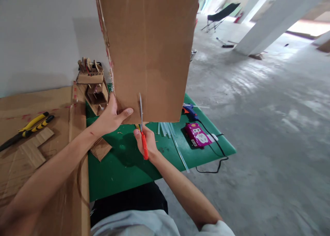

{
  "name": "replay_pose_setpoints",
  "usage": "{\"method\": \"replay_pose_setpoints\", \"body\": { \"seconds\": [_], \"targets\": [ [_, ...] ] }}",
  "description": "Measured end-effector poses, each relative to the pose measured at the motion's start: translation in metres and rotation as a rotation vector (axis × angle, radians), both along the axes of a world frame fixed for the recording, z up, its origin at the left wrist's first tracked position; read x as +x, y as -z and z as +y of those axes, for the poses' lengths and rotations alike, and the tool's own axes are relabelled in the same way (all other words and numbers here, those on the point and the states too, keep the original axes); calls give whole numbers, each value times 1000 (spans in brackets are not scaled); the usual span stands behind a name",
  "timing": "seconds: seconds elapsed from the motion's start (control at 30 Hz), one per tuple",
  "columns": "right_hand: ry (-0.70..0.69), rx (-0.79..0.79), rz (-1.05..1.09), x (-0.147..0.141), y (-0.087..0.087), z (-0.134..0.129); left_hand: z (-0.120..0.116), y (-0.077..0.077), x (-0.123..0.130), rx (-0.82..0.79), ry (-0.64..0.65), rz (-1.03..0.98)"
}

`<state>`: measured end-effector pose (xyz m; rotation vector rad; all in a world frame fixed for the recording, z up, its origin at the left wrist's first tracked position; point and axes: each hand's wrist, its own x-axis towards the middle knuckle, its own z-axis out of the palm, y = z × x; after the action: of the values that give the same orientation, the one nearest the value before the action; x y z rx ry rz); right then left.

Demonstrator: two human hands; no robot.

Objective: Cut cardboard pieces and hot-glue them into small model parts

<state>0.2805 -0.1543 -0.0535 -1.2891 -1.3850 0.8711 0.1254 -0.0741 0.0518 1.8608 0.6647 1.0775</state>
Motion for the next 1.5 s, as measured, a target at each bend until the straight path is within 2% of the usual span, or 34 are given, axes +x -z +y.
{"method": "replay_pose_setpoints", "body": {
  "seconds": [0.17,0.5,1.5],
  "targets": [
    [-36,82,56,-1,-1,0,-1,2,1,-22,18,12],
    [-54,102,116,1,2,2,-6,-2,5,-52,41,28],
    [-18,-29,119,-2,-1,-1,-4,4,5,-61,11,48]
  ]
}}
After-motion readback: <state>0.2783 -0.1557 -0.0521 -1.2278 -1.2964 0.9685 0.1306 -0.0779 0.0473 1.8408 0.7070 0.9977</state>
